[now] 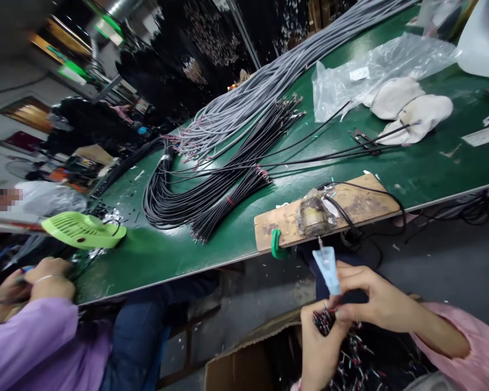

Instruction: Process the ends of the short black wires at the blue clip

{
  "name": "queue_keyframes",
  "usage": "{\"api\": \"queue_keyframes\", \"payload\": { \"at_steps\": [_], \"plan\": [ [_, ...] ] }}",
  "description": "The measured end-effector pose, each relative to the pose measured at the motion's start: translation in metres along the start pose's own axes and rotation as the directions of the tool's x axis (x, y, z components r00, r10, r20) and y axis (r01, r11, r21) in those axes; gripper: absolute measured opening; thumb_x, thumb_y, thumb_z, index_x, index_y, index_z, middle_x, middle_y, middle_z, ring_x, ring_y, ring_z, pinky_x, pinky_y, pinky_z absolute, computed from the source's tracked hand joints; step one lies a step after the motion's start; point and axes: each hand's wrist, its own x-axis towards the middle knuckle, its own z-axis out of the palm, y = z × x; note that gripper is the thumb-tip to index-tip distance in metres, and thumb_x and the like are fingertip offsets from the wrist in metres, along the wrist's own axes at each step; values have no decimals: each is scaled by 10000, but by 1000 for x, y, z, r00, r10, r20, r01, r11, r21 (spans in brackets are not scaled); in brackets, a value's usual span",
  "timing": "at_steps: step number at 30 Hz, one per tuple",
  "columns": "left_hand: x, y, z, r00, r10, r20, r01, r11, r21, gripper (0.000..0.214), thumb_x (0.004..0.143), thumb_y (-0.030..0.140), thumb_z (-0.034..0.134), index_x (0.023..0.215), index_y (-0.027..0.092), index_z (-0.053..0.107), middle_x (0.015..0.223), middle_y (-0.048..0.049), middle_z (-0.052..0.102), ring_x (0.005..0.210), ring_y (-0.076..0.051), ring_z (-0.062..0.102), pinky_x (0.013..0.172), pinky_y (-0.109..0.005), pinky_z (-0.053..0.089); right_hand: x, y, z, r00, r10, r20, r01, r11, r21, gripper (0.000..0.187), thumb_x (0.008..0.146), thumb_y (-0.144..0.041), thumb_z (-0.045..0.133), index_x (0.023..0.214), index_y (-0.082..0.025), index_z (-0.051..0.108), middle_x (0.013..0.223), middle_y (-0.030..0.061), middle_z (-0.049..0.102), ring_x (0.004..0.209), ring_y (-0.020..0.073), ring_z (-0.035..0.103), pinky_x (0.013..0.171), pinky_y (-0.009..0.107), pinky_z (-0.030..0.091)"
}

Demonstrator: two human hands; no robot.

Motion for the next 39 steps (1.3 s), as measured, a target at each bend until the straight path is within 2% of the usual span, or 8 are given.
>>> {"api": "queue_keyframes", "payload": {
  "at_steps": [2,5,7,12,19,24,29,39],
  "plan": [
    [2,0,1,999,37,-21,-36,999,37,379,555,368,895,785,148,689,779,-49,725,762,-214,670,746,-309,522,0,-6,3,999,-32,-4,31,991,-126,93,864,-238,687,827,-167,734,846,60,663,893,223,565,868,364,393],
    [6,-1,-1,989,42,144,-43,999,3,279,658,370,834,686,156,657,643,-2,659,635,-170,623,671,-285,505,-1,-8,7,997,-29,-74,12,976,-218,177,922,-213,596,777,-156,681,819,60,657,841,211,562,879,379,379],
    [7,-6,-5,986,41,161,-39,999,-18,301,697,382,806,619,161,619,581,8,623,574,-157,598,621,-280,502,-4,-5,10,994,-15,-109,-8,979,-204,218,943,-223,567,754,-161,655,789,49,650,811,200,561,866,366,381],
    [2,-21,-13,1000,6,1,-6,1000,-22,316,651,418,832,685,156,658,699,-60,720,660,-217,680,619,-303,548,-14,4,14,991,-22,-135,-2,985,-172,233,974,-228,515,784,-163,634,795,40,631,789,178,551,824,335,389],
    [-2,-17,-10,990,-60,125,82,979,-186,358,688,424,818,647,142,602,653,-44,710,388,-98,587,389,-183,428,-16,5,11,984,-87,-154,62,985,-159,173,952,-229,575,841,-166,691,787,35,643,787,174,557,789,329,394],
    [-2,-17,-10,982,-43,182,83,973,-218,367,695,410,823,625,129,597,637,-23,686,340,-25,495,365,-132,359,-12,1,9,970,-167,-178,136,975,-174,147,942,-192,589,863,-160,709,790,42,641,789,174,550,751,325,397],
    [-1,-17,-11,957,-42,287,100,976,-192,404,744,446,777,597,137,562,405,61,500,330,-27,444,357,-110,311,-12,1,4,972,-207,-114,185,967,-177,147,939,-170,591,879,-164,725,801,48,646,804,179,550,754,335,395],
    [-3,-9,-8,951,-67,301,129,973,-191,417,729,475,778,633,149,537,470,59,550,291,-39,475,328,-130,355,-13,11,0,973,-219,-69,212,973,-94,165,943,-247,600,890,-182,742,793,56,663,782,184,551,739,342,403]
  ]
}}
